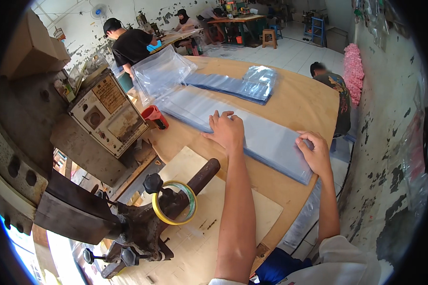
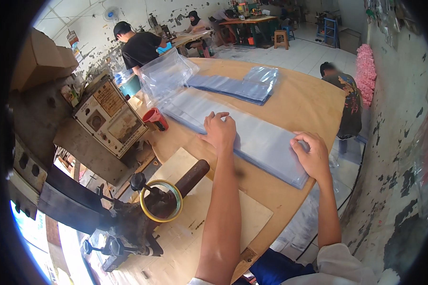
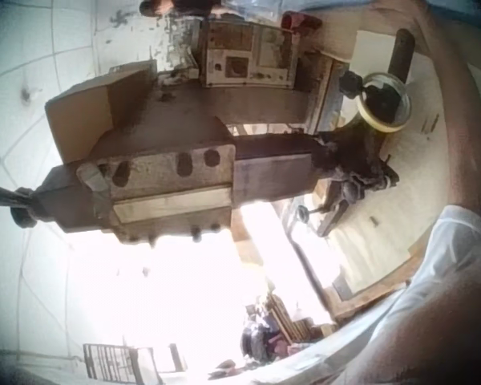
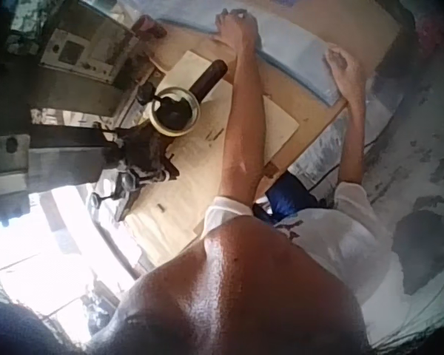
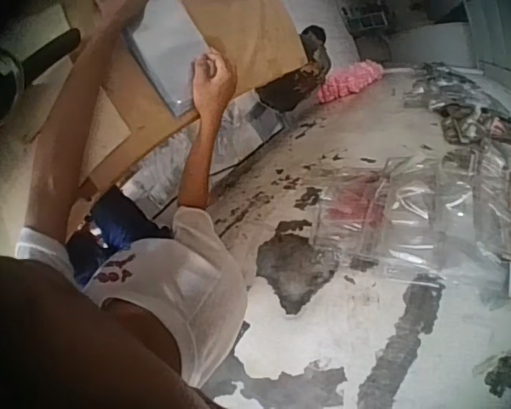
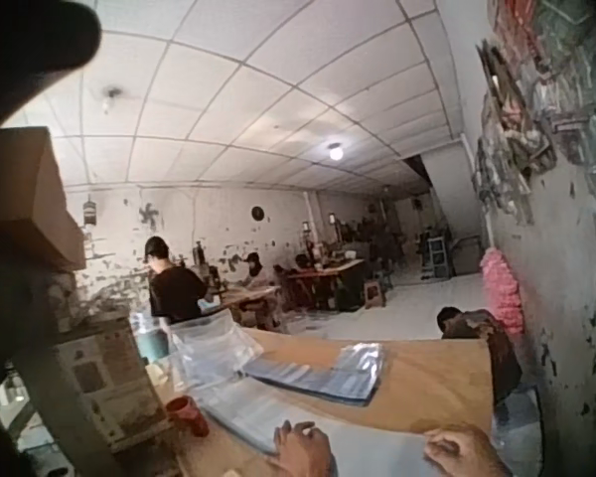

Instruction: The person positions plastic sheets under a welding machine head, lowers the head to seal the plastic, and then stacks the sealed plastic items.

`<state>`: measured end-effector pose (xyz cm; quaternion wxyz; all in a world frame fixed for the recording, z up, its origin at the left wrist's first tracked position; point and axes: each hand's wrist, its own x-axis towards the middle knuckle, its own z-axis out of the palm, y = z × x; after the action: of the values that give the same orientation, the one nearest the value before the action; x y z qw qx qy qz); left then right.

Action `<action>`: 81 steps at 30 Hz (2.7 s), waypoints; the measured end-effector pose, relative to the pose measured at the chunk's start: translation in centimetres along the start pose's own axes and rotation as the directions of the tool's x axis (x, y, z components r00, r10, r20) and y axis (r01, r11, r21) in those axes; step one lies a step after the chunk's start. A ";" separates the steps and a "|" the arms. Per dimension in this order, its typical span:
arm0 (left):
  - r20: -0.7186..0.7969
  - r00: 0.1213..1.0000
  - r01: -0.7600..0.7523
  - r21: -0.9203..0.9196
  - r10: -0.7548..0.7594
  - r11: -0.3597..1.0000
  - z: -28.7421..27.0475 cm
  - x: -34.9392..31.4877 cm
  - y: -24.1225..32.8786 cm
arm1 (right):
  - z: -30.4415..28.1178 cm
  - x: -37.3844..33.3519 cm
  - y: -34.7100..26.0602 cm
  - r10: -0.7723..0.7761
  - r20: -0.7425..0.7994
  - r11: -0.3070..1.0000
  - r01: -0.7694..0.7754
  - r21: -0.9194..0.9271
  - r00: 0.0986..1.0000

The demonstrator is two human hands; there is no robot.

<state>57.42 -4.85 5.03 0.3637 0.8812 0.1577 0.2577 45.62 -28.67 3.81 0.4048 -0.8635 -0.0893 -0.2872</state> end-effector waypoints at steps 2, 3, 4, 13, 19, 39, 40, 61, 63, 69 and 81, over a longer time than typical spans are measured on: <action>-0.001 1.000 0.002 -0.012 -0.002 1.000 0.0 0.0 -0.1 | -0.1 0.0 0.1 -0.011 0.003 1.000 0.011 0.008 1.000; 0.001 1.000 -0.006 0.001 0.006 1.000 0.1 0.1 0.0 | -0.2 0.1 0.0 -0.005 0.003 1.000 0.005 0.014 1.000; 0.003 1.000 -0.016 0.013 0.016 1.000 0.2 0.0 0.1 | -0.4 0.0 0.0 0.002 0.002 1.000 -0.002 0.020 1.000; -0.005 0.995 -0.099 0.048 0.099 0.994 -2.5 -2.0 3.5 | -0.3 0.6 1.1 0.045 0.001 0.997 -0.045 0.067 0.999; 0.325 0.693 -0.357 -0.620 0.644 0.698 -7.5 -5.5 11.8 | 0.2 0.8 0.9 0.024 -0.006 0.995 -0.024 0.100 1.000; -0.783 0.569 0.003 -0.305 0.252 -0.952 -35.5 -29.8 6.0 | -0.2 0.6 1.3 -0.028 -0.040 0.994 0.032 0.105 0.999; -0.786 0.565 -0.001 -0.303 0.249 -0.953 -35.5 -30.4 5.9 | -0.1 0.6 1.4 -0.038 -0.051 0.993 0.043 0.107 0.998; -0.766 0.388 -0.232 -0.619 0.512 -0.750 -38.9 -29.8 6.4 | 0.4 0.7 1.6 -0.077 -0.060 0.992 0.083 0.092 0.995; -0.752 0.398 -0.323 -0.651 0.526 -0.687 -39.5 -30.2 5.5 | 0.7 0.7 1.9 -0.084 -0.056 0.991 0.089 0.102 0.995; -0.526 0.522 -0.843 -0.436 0.672 0.314 -44.6 -33.3 -3.6 | 0.3 0.6 2.0 -0.051 -0.013 0.987 0.052 0.149 0.999; -0.419 0.746 0.631 0.692 -0.518 0.349 -61.6 -38.1 -32.1 | 0.5 0.7 2.1 -0.022 0.032 0.990 0.018 0.140 0.999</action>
<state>-11.70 33.87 6.03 -0.0180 0.8137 0.5771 0.0681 47.21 -29.74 2.64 0.4598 -0.8368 -0.1246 -0.2700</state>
